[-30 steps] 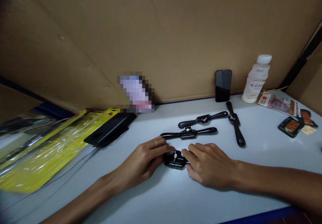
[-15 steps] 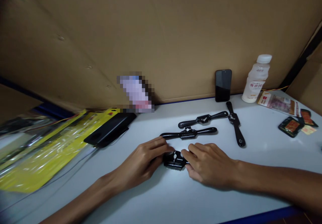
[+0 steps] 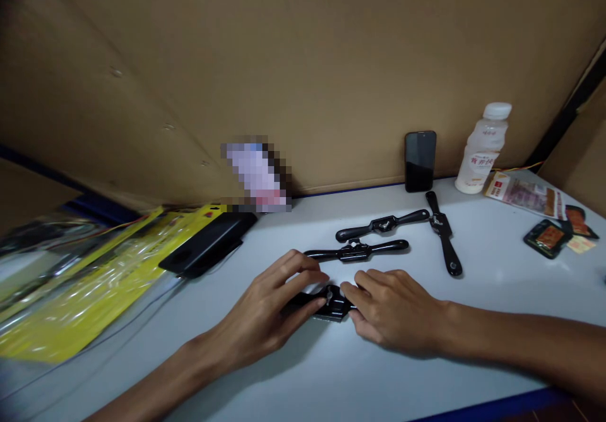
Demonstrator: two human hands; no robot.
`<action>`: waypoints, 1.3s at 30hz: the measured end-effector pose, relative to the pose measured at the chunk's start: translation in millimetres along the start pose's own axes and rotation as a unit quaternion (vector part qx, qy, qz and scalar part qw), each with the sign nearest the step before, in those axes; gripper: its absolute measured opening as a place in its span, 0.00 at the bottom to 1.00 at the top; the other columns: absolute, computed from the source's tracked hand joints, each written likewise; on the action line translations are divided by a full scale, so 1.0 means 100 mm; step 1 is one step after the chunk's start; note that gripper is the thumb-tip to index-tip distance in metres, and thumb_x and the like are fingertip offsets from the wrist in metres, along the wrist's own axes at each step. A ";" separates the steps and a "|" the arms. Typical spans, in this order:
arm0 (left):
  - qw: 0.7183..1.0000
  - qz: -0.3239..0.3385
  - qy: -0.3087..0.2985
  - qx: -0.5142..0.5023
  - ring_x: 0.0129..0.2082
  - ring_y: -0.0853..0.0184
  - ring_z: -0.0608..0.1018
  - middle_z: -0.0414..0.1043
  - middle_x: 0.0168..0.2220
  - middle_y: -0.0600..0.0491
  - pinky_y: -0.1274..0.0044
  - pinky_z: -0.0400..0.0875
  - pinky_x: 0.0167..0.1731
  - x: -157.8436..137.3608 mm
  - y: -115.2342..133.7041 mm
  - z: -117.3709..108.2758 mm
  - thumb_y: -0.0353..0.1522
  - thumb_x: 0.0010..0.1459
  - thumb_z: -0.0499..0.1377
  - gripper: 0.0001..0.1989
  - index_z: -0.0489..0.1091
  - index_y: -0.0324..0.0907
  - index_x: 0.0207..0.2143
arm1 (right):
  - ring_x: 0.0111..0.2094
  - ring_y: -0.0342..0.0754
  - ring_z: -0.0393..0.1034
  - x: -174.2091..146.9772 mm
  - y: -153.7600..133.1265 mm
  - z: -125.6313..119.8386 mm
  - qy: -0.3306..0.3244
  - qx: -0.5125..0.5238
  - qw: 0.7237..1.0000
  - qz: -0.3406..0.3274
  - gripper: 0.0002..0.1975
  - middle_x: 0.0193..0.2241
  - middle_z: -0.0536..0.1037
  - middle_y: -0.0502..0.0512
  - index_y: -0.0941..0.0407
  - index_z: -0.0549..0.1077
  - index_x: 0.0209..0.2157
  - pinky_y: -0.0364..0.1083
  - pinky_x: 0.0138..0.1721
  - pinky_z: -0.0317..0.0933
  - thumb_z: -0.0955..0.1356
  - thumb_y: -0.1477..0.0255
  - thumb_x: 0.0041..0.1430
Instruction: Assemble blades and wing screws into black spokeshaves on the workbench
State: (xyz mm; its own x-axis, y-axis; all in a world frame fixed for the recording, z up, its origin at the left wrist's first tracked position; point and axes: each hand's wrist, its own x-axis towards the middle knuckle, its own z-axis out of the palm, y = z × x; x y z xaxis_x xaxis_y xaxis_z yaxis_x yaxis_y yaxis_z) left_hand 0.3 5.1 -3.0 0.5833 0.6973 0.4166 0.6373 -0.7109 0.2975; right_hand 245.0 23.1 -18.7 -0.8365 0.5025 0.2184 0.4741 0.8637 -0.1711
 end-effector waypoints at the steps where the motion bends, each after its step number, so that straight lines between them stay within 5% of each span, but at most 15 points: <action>1: 1.000 0.000 -0.005 0.002 0.39 0.62 0.71 0.71 0.40 0.47 0.69 0.73 0.38 0.00 0.01 0.00 0.28 0.65 0.56 0.07 0.71 0.40 0.45 | 0.34 0.49 0.69 0.00 0.00 0.00 0.001 -0.001 1.000 -0.001 0.15 0.37 0.75 0.58 0.60 0.71 0.52 0.49 0.33 0.63 0.61 0.71 0.68; 16: 1.000 0.010 -0.017 -0.015 0.36 0.64 0.69 0.70 0.34 0.49 0.72 0.70 0.35 0.01 -0.05 -0.01 0.22 0.64 0.49 0.12 0.71 0.39 0.37 | 0.33 0.48 0.68 0.01 0.00 0.00 0.001 -0.003 1.000 0.004 0.14 0.36 0.75 0.56 0.60 0.71 0.51 0.48 0.33 0.62 0.63 0.71 0.67; 29: 0.999 -0.001 -0.016 -0.034 0.38 0.63 0.70 0.70 0.38 0.48 0.70 0.72 0.37 0.01 0.02 0.03 0.28 0.65 0.56 0.05 0.70 0.40 0.43 | 0.34 0.50 0.70 0.01 -0.01 -0.02 -0.005 -0.002 1.000 -0.002 0.15 0.37 0.75 0.58 0.61 0.71 0.52 0.49 0.33 0.64 0.62 0.71 0.68; 39: 0.997 0.027 -0.022 -0.066 0.40 0.63 0.71 0.70 0.40 0.47 0.70 0.73 0.38 0.02 0.03 0.02 0.21 0.61 0.52 0.17 0.75 0.41 0.46 | 0.33 0.49 0.69 0.01 0.00 0.00 -0.003 -0.006 1.000 0.000 0.14 0.36 0.74 0.57 0.60 0.71 0.51 0.49 0.33 0.63 0.62 0.71 0.68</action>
State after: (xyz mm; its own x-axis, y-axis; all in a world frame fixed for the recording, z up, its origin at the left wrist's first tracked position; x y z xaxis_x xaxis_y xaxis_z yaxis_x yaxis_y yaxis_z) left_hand 4.6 4.2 -3.5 0.6386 0.6587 0.3979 0.5335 -0.7516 0.3880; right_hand 244.3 23.3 -18.9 -0.8377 0.5031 0.2126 0.4783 0.8637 -0.1591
